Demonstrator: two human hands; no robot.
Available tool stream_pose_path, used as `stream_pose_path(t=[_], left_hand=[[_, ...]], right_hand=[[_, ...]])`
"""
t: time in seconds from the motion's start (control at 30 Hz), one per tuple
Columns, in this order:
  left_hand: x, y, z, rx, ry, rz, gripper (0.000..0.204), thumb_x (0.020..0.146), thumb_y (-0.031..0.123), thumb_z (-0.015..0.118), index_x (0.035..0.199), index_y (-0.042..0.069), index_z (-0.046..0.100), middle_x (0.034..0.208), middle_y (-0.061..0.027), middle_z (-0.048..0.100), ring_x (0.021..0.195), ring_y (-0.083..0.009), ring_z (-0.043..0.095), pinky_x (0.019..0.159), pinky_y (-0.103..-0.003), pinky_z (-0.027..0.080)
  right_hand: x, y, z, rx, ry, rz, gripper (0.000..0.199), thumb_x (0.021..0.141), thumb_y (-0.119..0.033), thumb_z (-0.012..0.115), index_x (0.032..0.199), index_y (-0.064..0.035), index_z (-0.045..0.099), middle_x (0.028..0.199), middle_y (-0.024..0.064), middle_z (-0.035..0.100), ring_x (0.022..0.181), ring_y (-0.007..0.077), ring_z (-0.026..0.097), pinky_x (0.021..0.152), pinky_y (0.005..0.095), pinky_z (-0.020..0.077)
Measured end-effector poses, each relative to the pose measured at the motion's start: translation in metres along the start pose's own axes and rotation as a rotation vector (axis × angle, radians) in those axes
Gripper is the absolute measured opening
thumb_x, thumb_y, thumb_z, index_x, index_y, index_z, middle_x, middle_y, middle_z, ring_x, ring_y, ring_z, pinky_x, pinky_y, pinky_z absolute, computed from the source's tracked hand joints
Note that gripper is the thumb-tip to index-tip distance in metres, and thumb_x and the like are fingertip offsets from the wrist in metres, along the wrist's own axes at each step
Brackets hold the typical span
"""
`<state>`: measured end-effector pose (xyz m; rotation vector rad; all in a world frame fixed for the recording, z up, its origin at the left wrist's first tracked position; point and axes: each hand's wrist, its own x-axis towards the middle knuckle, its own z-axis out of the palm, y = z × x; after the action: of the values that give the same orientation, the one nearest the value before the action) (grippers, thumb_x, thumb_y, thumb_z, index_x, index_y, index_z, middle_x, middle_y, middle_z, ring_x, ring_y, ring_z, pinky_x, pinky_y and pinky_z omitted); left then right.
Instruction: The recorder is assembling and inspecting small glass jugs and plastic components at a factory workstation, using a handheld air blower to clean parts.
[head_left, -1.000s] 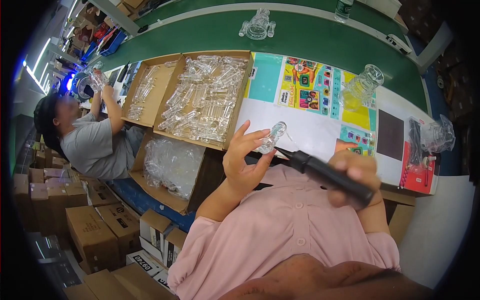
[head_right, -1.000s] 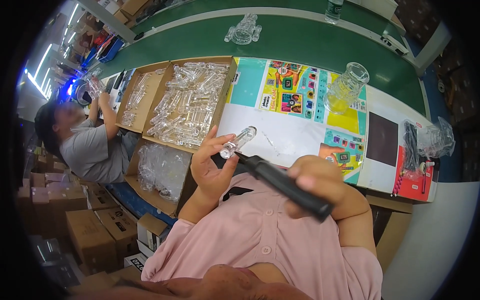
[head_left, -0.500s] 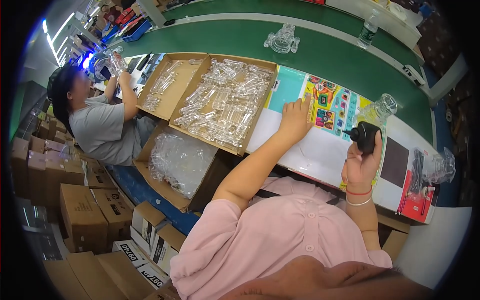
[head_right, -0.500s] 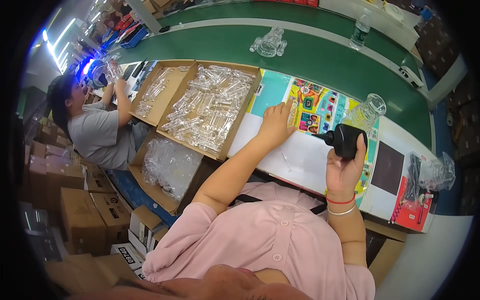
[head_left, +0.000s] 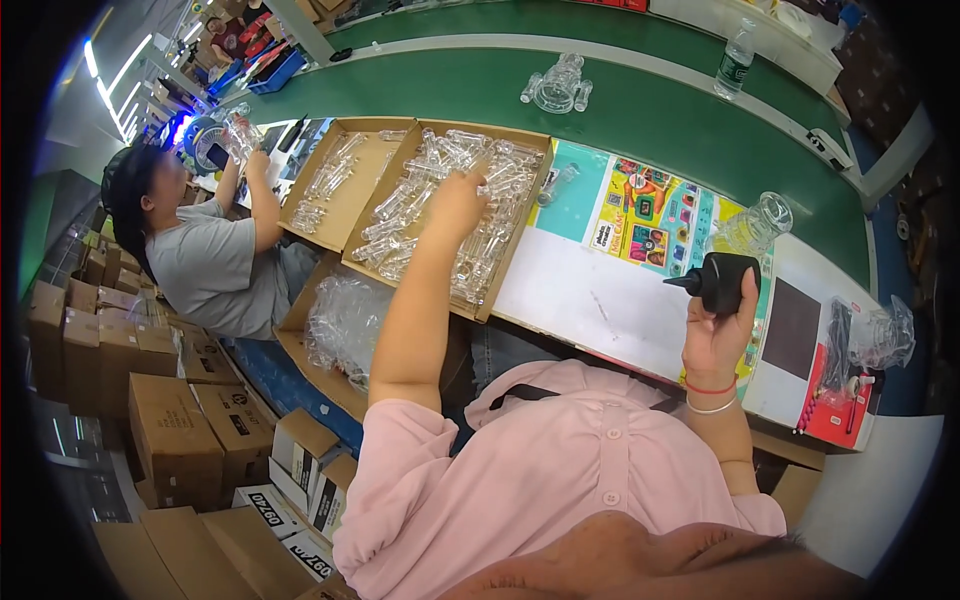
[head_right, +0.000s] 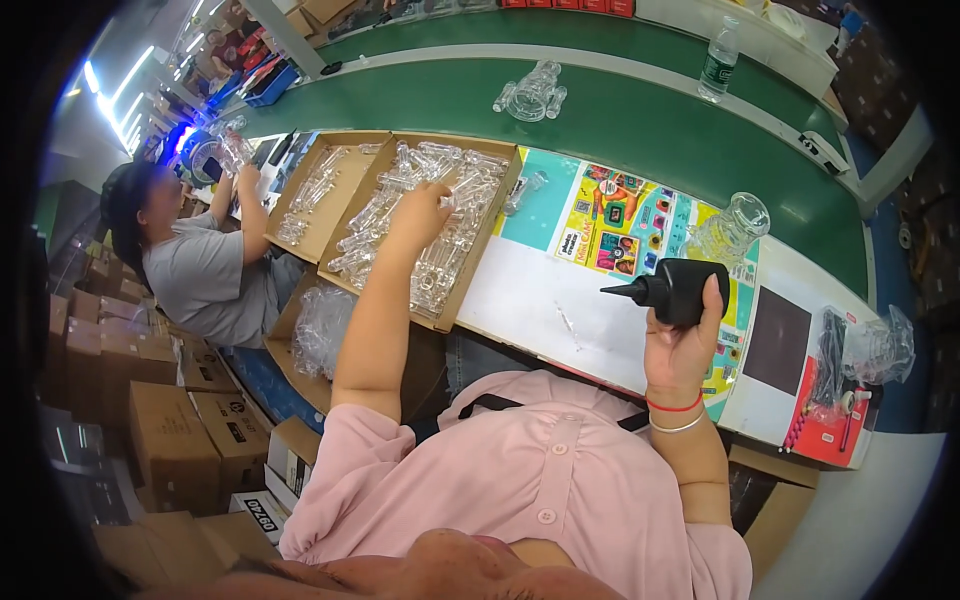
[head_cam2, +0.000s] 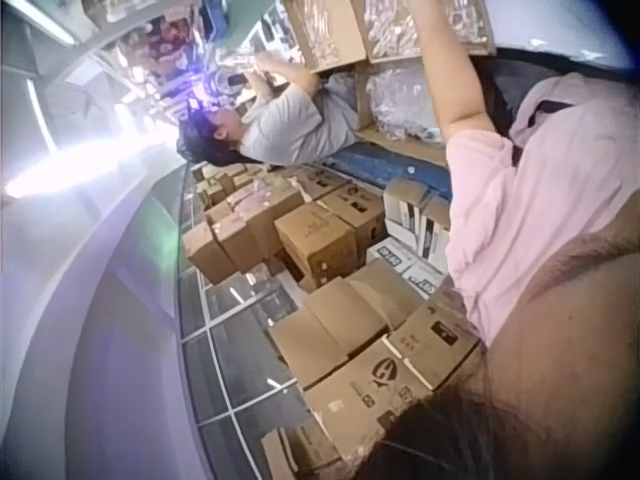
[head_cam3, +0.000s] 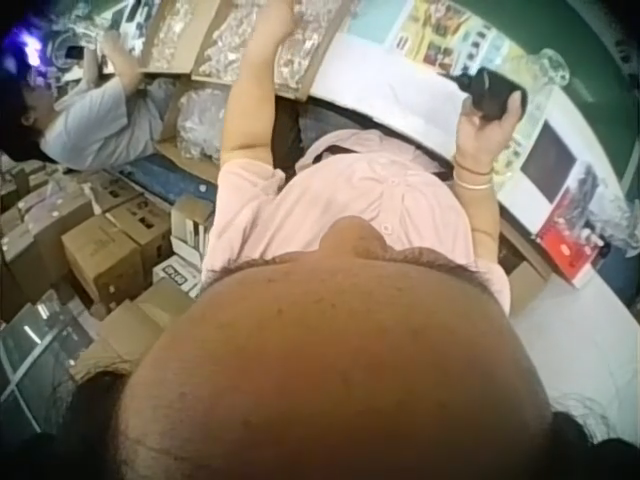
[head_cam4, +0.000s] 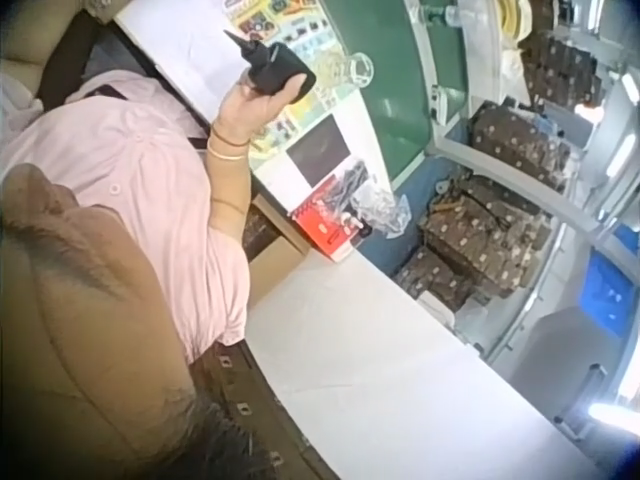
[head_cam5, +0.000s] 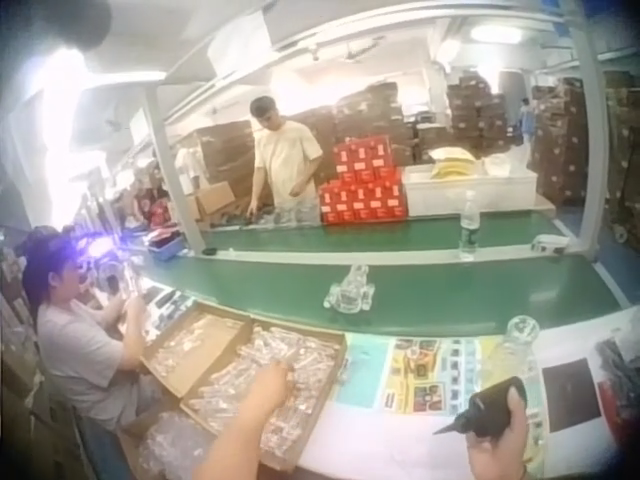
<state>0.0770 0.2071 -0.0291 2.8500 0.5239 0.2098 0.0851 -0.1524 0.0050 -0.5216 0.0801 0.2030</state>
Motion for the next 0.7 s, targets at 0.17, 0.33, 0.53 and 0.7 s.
stream_pose_path(t=[0.17, 0.33, 0.53, 0.7], left_hand=[[0.002, -0.006, 0.016, -0.286, 0.045, -0.042, 0.035, 0.071, 0.019, 0.068, 0.102, 0.003, 0.06, 0.086, -0.0159, 0.062, 0.076, -0.0247, 0.061, 0.069, -0.033, 0.048], [-0.034, 0.052, -0.027, -0.628, 0.268, -0.091, 0.029, 0.07, 0.006, 0.069, 0.099, 0.003, 0.062, 0.087, -0.0112, 0.064, 0.074, -0.015, 0.061, 0.064, -0.026, 0.048], [-0.113, 0.128, -0.01, -1.245, 0.28, 0.227, 0.032, 0.071, -0.006, 0.065, 0.102, -0.002, 0.058, 0.1, -0.0127, 0.062, 0.086, -0.0134, 0.06, 0.074, -0.026, 0.049], [-0.147, 0.153, -0.006, -1.506, 0.11, 0.341, 0.034, 0.07, -0.011, 0.064, 0.102, -0.006, 0.052, 0.105, -0.0199, 0.058, 0.094, -0.0193, 0.059, 0.08, -0.029, 0.049]], right_hand=[[-0.003, -0.001, 0.001, 0.014, -0.017, 0.045, 0.018, 0.086, -0.025, 0.055, 0.094, -0.0091, 0.052, 0.083, 0.0028, 0.058, 0.054, 0.0072, 0.048, 0.038, 0.0156, 0.0326], [-0.005, -0.008, -0.003, 0.017, -0.013, -0.03, 0.019, 0.086, -0.026, 0.053, 0.094, -0.0082, 0.052, 0.083, 0.0039, 0.058, 0.055, 0.0083, 0.049, 0.04, 0.0154, 0.0353], [-0.018, -0.005, 0.017, -0.148, -0.07, -0.273, 0.037, 0.087, -0.031, 0.051, 0.109, -0.0024, 0.047, 0.091, 0.0068, 0.056, 0.079, 0.0151, 0.057, 0.069, 0.0255, 0.0468], [-0.036, -0.016, 0.012, -0.663, -0.301, -0.583, 0.051, 0.081, -0.042, 0.054, 0.107, 0.0004, 0.042, 0.089, 0.0096, 0.048, 0.077, 0.015, 0.051, 0.07, 0.024, 0.0433]])
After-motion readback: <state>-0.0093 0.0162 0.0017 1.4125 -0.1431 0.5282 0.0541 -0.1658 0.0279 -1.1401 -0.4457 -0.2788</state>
